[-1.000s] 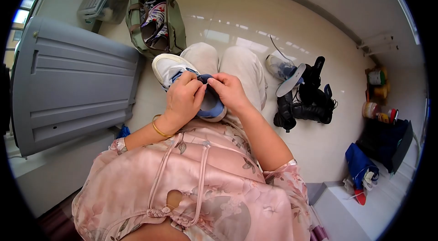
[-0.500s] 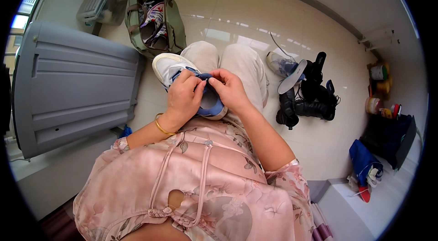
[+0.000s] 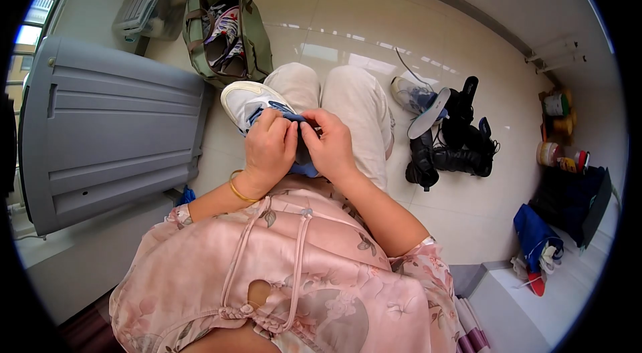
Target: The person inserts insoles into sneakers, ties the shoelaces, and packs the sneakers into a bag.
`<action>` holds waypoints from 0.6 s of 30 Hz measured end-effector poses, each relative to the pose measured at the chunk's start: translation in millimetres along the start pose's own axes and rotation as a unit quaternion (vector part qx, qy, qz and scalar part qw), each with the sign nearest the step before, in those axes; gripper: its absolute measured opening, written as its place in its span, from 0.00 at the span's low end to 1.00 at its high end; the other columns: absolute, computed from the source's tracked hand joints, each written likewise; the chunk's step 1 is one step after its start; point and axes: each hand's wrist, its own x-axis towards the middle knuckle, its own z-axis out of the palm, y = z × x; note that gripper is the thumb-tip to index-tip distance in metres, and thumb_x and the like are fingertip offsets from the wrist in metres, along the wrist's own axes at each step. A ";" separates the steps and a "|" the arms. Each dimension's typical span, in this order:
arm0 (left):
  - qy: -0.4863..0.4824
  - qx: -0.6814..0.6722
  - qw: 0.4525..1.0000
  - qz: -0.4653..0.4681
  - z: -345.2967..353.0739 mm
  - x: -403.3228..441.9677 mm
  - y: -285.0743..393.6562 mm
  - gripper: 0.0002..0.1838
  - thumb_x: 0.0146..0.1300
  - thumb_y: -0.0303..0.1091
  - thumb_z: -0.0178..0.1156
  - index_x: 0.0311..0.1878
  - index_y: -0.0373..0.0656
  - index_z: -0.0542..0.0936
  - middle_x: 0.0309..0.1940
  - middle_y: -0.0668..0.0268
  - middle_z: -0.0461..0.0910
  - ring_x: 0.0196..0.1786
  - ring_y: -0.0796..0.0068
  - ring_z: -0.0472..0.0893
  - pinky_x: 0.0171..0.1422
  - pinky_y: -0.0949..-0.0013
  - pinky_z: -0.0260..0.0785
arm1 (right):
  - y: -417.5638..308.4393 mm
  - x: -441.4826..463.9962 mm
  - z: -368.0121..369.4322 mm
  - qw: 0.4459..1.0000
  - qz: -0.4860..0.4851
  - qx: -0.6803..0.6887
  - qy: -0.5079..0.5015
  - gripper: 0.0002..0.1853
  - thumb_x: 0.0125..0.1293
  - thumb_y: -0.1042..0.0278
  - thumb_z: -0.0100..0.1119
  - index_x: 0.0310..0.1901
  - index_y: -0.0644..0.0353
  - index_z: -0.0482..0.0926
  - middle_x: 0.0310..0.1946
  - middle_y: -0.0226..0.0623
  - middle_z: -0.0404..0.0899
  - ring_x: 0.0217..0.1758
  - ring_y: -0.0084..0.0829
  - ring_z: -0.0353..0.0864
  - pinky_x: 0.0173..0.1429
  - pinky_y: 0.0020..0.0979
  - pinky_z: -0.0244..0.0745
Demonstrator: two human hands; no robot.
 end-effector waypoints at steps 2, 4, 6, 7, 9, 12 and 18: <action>0.011 0.006 1.000 0.016 1.2 -0.2 -1.4 0.07 0.55 0.28 0.58 0.24 0.39 0.72 0.28 0.58 0.69 0.29 0.57 0.73 0.31 0.59 0.65 | -0.9 2.6 0.4 1.000 -0.005 -0.018 -0.007 0.08 0.58 0.74 0.58 0.39 0.66 0.79 0.32 0.41 0.80 0.32 0.31 0.79 0.38 0.29 0.74; 0.009 0.001 1.000 0.015 3.2 -1.4 -3.4 0.07 0.55 0.27 0.58 0.24 0.39 0.72 0.28 0.58 0.70 0.29 0.57 0.73 0.31 0.59 0.65 | -0.7 4.0 1.2 1.000 -0.008 -0.026 -0.009 0.08 0.57 0.73 0.58 0.38 0.66 0.78 0.31 0.42 0.80 0.32 0.32 0.79 0.37 0.29 0.74; 0.002 -0.015 1.000 0.008 3.5 -2.0 -4.0 0.06 0.54 0.27 0.59 0.24 0.39 0.73 0.28 0.58 0.70 0.29 0.57 0.73 0.32 0.59 0.65 | 2.1 4.7 1.0 1.000 -0.007 -0.025 -0.007 0.09 0.56 0.73 0.59 0.38 0.66 0.78 0.31 0.42 0.80 0.32 0.32 0.80 0.37 0.29 0.74; -0.005 -0.029 1.000 0.002 2.8 -2.7 -3.9 0.06 0.54 0.27 0.59 0.25 0.39 0.73 0.29 0.58 0.70 0.29 0.57 0.73 0.32 0.59 0.65 | 2.8 4.3 0.6 1.000 -0.009 -0.026 -0.005 0.09 0.57 0.73 0.58 0.38 0.66 0.78 0.31 0.42 0.80 0.32 0.32 0.80 0.37 0.29 0.74; -0.011 -0.049 0.999 -0.001 1.8 -2.0 -1.1 0.05 0.54 0.26 0.59 0.26 0.39 0.74 0.29 0.58 0.70 0.30 0.57 0.73 0.33 0.59 0.65 | 3.8 3.2 -0.5 1.000 -0.012 -0.028 -0.001 0.08 0.57 0.74 0.58 0.38 0.66 0.78 0.31 0.42 0.80 0.32 0.32 0.79 0.37 0.29 0.74; -0.020 -0.055 0.998 0.002 -3.1 -1.4 3.3 0.03 0.53 0.26 0.60 0.29 0.38 0.76 0.29 0.59 0.71 0.31 0.57 0.74 0.35 0.59 0.65 | 1.2 3.8 -2.6 1.000 0.009 -0.024 -0.003 0.08 0.56 0.74 0.58 0.37 0.66 0.78 0.31 0.42 0.80 0.32 0.32 0.79 0.37 0.30 0.74; -0.062 -0.039 0.997 -0.008 -4.4 -4.3 -0.1 0.03 0.53 0.25 0.61 0.31 0.38 0.78 0.29 0.59 0.72 0.31 0.57 0.74 0.35 0.60 0.66 | 3.1 4.4 -4.2 0.994 -0.057 -0.097 0.007 0.07 0.56 0.74 0.59 0.37 0.66 0.78 0.31 0.44 0.80 0.32 0.38 0.79 0.36 0.33 0.74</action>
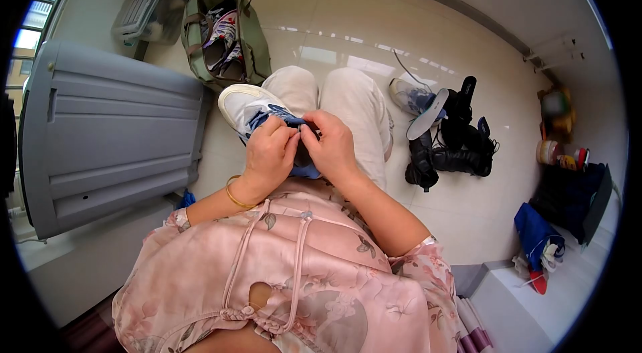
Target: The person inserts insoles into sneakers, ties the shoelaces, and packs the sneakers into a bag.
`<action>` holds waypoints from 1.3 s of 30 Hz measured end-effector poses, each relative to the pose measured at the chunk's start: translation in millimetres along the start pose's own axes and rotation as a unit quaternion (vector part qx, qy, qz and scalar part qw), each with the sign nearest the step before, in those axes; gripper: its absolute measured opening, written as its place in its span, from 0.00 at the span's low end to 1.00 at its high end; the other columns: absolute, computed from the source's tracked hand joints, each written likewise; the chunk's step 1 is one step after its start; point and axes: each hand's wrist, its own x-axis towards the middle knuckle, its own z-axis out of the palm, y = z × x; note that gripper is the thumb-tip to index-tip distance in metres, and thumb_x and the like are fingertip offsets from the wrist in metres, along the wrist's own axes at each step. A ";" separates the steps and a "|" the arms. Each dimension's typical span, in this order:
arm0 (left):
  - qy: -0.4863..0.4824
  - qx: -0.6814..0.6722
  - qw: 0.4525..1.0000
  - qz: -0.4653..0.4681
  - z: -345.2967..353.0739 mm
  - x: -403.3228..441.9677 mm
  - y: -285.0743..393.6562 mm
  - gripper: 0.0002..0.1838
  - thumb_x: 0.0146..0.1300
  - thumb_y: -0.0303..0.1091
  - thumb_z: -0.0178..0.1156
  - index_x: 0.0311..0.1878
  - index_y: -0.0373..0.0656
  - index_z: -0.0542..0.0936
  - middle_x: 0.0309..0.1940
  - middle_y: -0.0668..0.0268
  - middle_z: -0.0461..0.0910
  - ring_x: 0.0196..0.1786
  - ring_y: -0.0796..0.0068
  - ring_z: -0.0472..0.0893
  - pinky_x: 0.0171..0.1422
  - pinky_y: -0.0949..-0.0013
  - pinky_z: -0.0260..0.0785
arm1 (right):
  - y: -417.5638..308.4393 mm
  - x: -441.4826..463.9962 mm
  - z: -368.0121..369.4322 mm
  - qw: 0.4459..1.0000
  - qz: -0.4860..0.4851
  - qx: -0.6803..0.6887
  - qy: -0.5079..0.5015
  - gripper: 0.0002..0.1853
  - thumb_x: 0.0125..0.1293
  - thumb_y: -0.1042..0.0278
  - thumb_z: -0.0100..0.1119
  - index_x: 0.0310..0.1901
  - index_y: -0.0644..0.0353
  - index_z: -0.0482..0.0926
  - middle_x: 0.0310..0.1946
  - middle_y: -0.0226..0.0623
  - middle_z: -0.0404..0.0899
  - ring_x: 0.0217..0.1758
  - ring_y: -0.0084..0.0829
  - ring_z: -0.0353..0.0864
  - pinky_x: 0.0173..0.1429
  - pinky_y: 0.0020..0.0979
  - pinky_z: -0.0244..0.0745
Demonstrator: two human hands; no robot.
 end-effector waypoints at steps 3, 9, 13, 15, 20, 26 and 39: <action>-0.005 0.019 1.000 0.002 -0.2 0.9 2.0 0.02 0.53 0.25 0.61 0.30 0.38 0.78 0.29 0.59 0.73 0.30 0.57 0.74 0.34 0.59 0.66 | 1.2 -1.4 -0.8 0.999 -0.029 -0.024 0.010 0.07 0.55 0.74 0.59 0.36 0.65 0.78 0.31 0.45 0.79 0.33 0.42 0.79 0.37 0.35 0.74; 0.031 0.009 0.999 0.001 5.9 1.8 0.0 0.02 0.52 0.25 0.61 0.28 0.39 0.77 0.27 0.60 0.73 0.29 0.57 0.74 0.33 0.59 0.65 | -1.7 -8.9 -2.9 0.996 -0.072 -0.042 0.016 0.07 0.56 0.75 0.59 0.36 0.65 0.79 0.30 0.44 0.79 0.33 0.42 0.79 0.37 0.33 0.74; 0.047 0.004 0.999 0.008 6.8 1.7 -1.6 0.03 0.51 0.25 0.63 0.27 0.40 0.77 0.25 0.62 0.73 0.28 0.59 0.74 0.33 0.60 0.64 | 5.8 -8.6 -1.2 0.995 0.012 0.095 0.012 0.07 0.59 0.71 0.60 0.36 0.66 0.79 0.29 0.39 0.80 0.32 0.32 0.79 0.38 0.28 0.74; 0.054 0.020 0.998 0.018 6.3 1.6 -2.2 0.03 0.51 0.27 0.63 0.27 0.42 0.78 0.25 0.63 0.72 0.28 0.61 0.73 0.33 0.62 0.63 | 3.5 -0.9 -4.6 0.969 0.140 0.200 -0.023 0.08 0.61 0.69 0.61 0.36 0.67 0.79 0.30 0.36 0.80 0.33 0.27 0.78 0.40 0.26 0.73; 0.060 0.054 0.996 0.030 2.5 3.0 -3.5 0.04 0.49 0.27 0.65 0.27 0.43 0.78 0.26 0.67 0.73 0.30 0.64 0.73 0.35 0.63 0.61 | -4.2 24.9 -8.6 0.937 0.194 0.261 -0.129 0.07 0.61 0.70 0.61 0.36 0.66 0.79 0.32 0.32 0.79 0.35 0.22 0.76 0.42 0.23 0.72; 0.000 0.071 0.997 -0.002 -15.2 0.8 6.2 0.15 0.40 0.31 0.70 0.34 0.45 0.78 0.33 0.68 0.74 0.40 0.64 0.73 0.46 0.60 0.59 | -1.2 33.5 -9.7 0.901 0.267 0.305 -0.155 0.06 0.62 0.71 0.60 0.36 0.65 0.78 0.32 0.31 0.78 0.35 0.20 0.75 0.41 0.22 0.72; 0.070 0.105 0.990 -0.067 -22.1 0.9 -11.6 0.35 0.35 0.25 0.63 0.54 0.43 0.68 0.54 0.58 0.66 0.58 0.55 0.66 0.62 0.55 0.54 | -8.3 40.2 -5.6 0.997 -0.025 0.067 -0.007 0.05 0.65 0.73 0.53 0.33 0.65 0.74 0.25 0.34 0.79 0.27 0.23 0.74 0.33 0.24 0.69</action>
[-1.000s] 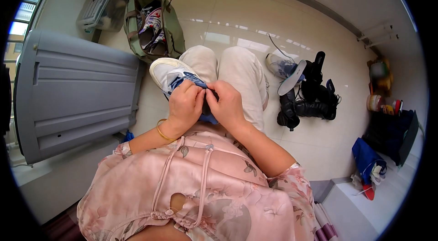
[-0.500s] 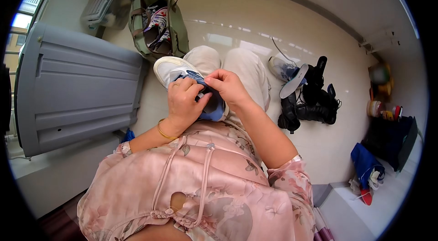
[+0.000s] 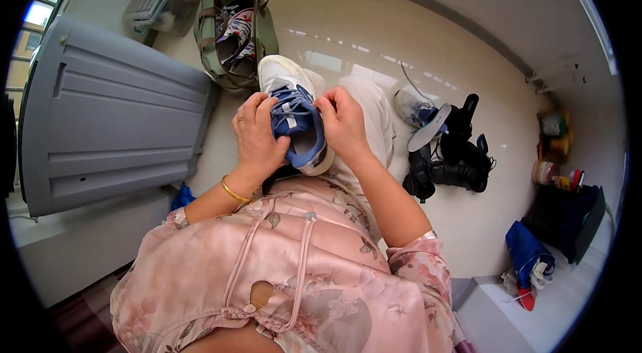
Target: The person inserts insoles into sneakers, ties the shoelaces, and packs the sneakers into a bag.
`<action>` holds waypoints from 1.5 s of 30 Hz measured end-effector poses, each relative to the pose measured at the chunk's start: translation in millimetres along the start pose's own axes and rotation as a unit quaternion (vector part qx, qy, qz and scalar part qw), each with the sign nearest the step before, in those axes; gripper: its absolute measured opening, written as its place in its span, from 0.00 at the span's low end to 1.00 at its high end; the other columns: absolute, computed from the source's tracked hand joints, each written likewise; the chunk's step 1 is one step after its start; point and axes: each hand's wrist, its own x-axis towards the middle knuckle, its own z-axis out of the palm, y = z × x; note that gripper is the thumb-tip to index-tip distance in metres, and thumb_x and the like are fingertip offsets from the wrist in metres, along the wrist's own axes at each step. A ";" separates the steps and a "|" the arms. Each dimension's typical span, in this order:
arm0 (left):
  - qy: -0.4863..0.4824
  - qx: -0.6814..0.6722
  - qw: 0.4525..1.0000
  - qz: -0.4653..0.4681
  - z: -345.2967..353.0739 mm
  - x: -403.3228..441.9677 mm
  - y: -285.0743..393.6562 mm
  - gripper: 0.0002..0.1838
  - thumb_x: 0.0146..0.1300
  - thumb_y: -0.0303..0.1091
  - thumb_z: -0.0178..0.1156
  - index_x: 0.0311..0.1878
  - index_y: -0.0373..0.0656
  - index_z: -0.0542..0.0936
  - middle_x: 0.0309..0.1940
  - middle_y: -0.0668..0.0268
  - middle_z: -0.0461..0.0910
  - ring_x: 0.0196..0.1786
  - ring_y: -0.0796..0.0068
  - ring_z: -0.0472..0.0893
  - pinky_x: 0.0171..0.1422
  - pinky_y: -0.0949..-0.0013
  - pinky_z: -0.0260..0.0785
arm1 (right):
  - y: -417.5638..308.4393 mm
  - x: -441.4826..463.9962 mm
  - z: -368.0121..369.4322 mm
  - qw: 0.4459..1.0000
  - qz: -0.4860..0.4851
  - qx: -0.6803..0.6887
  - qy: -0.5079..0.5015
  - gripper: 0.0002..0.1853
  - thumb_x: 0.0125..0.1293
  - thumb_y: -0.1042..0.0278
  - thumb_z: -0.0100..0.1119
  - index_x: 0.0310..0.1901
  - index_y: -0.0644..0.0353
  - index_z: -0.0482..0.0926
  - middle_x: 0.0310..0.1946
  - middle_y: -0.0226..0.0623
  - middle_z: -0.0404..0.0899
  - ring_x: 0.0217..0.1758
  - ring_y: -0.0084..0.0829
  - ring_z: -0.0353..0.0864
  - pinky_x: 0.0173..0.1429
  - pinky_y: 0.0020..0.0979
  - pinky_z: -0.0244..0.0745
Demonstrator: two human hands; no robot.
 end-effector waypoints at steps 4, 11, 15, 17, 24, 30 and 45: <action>0.020 -0.016 1.000 0.000 1.0 5.8 -5.4 0.34 0.36 0.23 0.62 0.54 0.43 0.68 0.52 0.59 0.66 0.56 0.57 0.66 0.61 0.55 0.54 | -14.8 -4.4 0.2 0.997 -0.016 0.029 0.069 0.04 0.67 0.73 0.52 0.35 0.64 0.72 0.27 0.33 0.78 0.29 0.22 0.74 0.37 0.23 0.71; -0.001 -0.015 1.000 -0.015 4.5 12.1 -25.3 0.31 0.38 0.21 0.60 0.52 0.43 0.69 0.51 0.59 0.68 0.53 0.56 0.70 0.56 0.57 0.59 | -50.3 1.0 -49.1 0.967 -0.056 0.194 0.156 0.04 0.70 0.73 0.48 0.37 0.63 0.69 0.32 0.36 0.74 0.32 0.22 0.73 0.40 0.23 0.72; 0.002 -0.038 0.999 -0.039 -0.9 12.6 -29.8 0.31 0.39 0.21 0.59 0.53 0.43 0.69 0.51 0.58 0.69 0.52 0.53 0.71 0.53 0.57 0.63 | -86.9 6.3 -140.8 0.928 -0.188 0.261 0.189 0.06 0.72 0.71 0.46 0.37 0.62 0.68 0.33 0.36 0.71 0.34 0.25 0.67 0.45 0.30 0.69; -0.006 -0.057 0.997 -0.047 -0.7 12.8 -33.8 0.31 0.39 0.21 0.59 0.53 0.42 0.69 0.50 0.58 0.70 0.50 0.52 0.72 0.51 0.57 0.64 | -93.5 3.0 -146.6 0.931 -0.182 0.239 0.209 0.06 0.72 0.70 0.46 0.37 0.62 0.69 0.33 0.35 0.71 0.34 0.25 0.66 0.46 0.31 0.68; -0.080 -0.121 0.988 -0.062 -13.3 6.7 -21.7 0.23 0.43 0.22 0.58 0.48 0.41 0.73 0.42 0.58 0.75 0.38 0.54 0.76 0.42 0.61 0.70 | -76.9 -9.6 -183.2 0.945 -0.131 0.165 0.250 0.06 0.71 0.70 0.48 0.38 0.62 0.72 0.34 0.35 0.74 0.35 0.25 0.71 0.44 0.29 0.70; -0.159 -0.171 0.971 -0.048 -24.9 11.6 -35.1 0.16 0.50 0.28 0.63 0.43 0.38 0.76 0.34 0.58 0.76 0.32 0.60 0.75 0.37 0.64 0.68 | -36.0 -20.6 -118.7 0.951 -0.019 -0.218 0.217 0.25 0.63 0.73 0.58 0.62 0.64 0.65 0.52 0.38 0.73 0.39 0.21 0.75 0.41 0.22 0.70; -0.264 -0.344 0.873 -0.223 -48.1 24.2 -63.4 0.08 0.63 0.29 0.57 0.30 0.37 0.75 0.22 0.76 0.69 0.27 0.88 0.63 0.28 0.78 0.57 | -5.7 -29.1 -49.4 0.987 0.098 -0.090 -0.086 0.20 0.63 0.61 0.62 0.20 0.63 0.67 0.14 0.26 0.62 0.21 0.18 0.55 0.24 0.27 0.53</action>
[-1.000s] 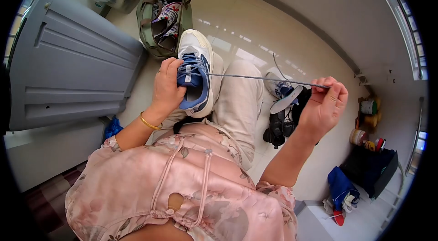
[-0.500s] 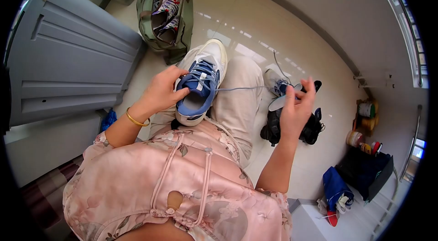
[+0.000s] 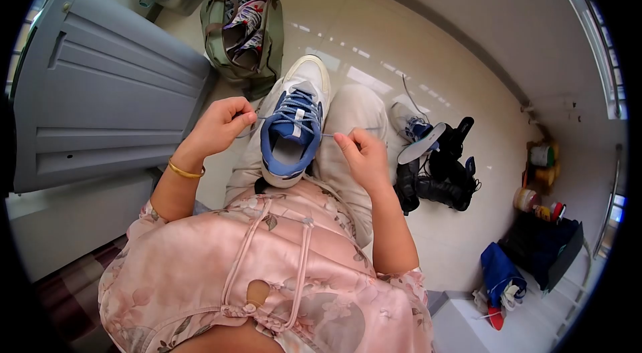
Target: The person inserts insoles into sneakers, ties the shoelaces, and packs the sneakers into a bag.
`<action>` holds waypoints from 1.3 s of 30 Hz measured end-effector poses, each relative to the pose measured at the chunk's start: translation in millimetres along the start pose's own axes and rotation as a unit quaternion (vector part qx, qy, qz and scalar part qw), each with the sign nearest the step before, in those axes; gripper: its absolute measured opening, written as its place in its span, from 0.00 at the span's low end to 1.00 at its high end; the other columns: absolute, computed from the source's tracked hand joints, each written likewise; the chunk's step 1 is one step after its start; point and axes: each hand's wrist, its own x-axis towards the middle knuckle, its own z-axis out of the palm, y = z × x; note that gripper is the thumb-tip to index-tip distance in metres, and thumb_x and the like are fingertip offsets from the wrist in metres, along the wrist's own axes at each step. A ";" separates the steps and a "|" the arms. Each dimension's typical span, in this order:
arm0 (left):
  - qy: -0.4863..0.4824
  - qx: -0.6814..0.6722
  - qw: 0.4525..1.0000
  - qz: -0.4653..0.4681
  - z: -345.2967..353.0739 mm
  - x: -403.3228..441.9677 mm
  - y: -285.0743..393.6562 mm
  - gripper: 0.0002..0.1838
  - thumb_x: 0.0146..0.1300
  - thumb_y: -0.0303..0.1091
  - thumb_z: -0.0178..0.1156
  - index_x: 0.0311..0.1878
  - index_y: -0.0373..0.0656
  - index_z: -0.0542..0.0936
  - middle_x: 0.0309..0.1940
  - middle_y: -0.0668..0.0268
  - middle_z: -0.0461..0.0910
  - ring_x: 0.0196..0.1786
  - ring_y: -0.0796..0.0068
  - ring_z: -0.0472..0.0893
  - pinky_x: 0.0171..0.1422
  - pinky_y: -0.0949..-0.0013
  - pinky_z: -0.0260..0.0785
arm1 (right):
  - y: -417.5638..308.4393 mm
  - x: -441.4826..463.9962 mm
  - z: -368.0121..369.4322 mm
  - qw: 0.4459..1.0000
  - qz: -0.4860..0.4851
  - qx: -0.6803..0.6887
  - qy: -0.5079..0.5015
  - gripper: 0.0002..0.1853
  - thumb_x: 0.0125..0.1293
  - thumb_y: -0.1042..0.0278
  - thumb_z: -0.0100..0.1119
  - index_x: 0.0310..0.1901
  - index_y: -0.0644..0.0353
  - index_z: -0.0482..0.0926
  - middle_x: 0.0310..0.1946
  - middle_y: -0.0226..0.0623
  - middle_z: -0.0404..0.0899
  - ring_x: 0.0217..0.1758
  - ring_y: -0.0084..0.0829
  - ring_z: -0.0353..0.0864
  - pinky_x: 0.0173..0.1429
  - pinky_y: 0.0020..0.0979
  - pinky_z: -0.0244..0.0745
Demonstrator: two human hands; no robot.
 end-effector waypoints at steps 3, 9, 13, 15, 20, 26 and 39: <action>-0.011 -0.033 0.999 -0.010 5.6 2.6 -10.5 0.10 0.62 0.31 0.58 0.28 0.35 0.75 0.20 0.72 0.69 0.25 0.84 0.63 0.27 0.75 0.58 | -7.0 5.3 -7.8 0.999 -0.015 -0.015 0.024 0.20 0.63 0.61 0.62 0.20 0.63 0.67 0.14 0.27 0.61 0.21 0.19 0.56 0.24 0.27 0.54; -0.057 0.065 0.996 -0.001 -7.6 5.6 -0.6 0.10 0.60 0.31 0.61 0.28 0.35 0.75 0.20 0.73 0.69 0.25 0.85 0.63 0.27 0.76 0.58 | -16.0 1.1 -16.5 0.995 0.027 -0.097 0.016 0.14 0.61 0.65 0.62 0.25 0.66 0.72 0.17 0.35 0.67 0.22 0.25 0.63 0.29 0.29 0.61; -0.062 0.195 0.971 0.124 -50.0 7.4 25.6 0.11 0.59 0.31 0.62 0.25 0.36 0.73 0.26 0.72 0.73 0.34 0.80 0.68 0.39 0.72 0.62 | -40.2 -1.3 -37.0 0.970 -0.046 -0.240 -0.001 0.08 0.58 0.70 0.61 0.30 0.65 0.74 0.28 0.42 0.72 0.30 0.41 0.72 0.35 0.34 0.68; -0.089 0.128 0.981 0.118 -62.0 3.3 45.0 0.14 0.60 0.33 0.62 0.22 0.39 0.72 0.36 0.67 0.79 0.48 0.72 0.72 0.52 0.67 0.63 | -44.8 1.4 -46.7 0.962 -0.072 -0.263 0.009 0.07 0.58 0.71 0.61 0.30 0.64 0.74 0.29 0.42 0.71 0.32 0.42 0.72 0.36 0.35 0.68; -0.201 -0.255 0.933 0.153 -60.6 18.2 45.8 0.14 0.65 0.37 0.54 0.26 0.40 0.78 0.48 0.52 0.79 0.57 0.61 0.75 0.59 0.67 0.64 | -65.6 9.0 -67.7 0.960 -0.092 -0.261 0.035 0.07 0.57 0.74 0.61 0.31 0.65 0.72 0.33 0.42 0.72 0.33 0.42 0.71 0.37 0.34 0.68; -0.227 -0.397 0.877 0.148 -41.0 39.3 56.5 0.20 0.71 0.42 0.45 0.41 0.34 0.79 0.44 0.51 0.78 0.51 0.54 0.78 0.62 0.56 0.66 | -84.9 14.0 -74.3 0.978 -0.186 -0.086 0.048 0.03 0.59 0.79 0.58 0.30 0.66 0.74 0.38 0.37 0.77 0.35 0.27 0.74 0.40 0.25 0.68; -0.320 -0.344 0.868 0.162 17.1 38.2 106.6 0.35 0.67 0.58 0.43 0.55 0.31 0.74 0.46 0.60 0.78 0.45 0.75 0.75 0.56 0.69 0.66 | -111.7 -22.8 -56.2 0.977 -0.194 0.053 -0.075 0.06 0.60 0.73 0.61 0.29 0.66 0.76 0.35 0.39 0.77 0.38 0.29 0.74 0.45 0.27 0.68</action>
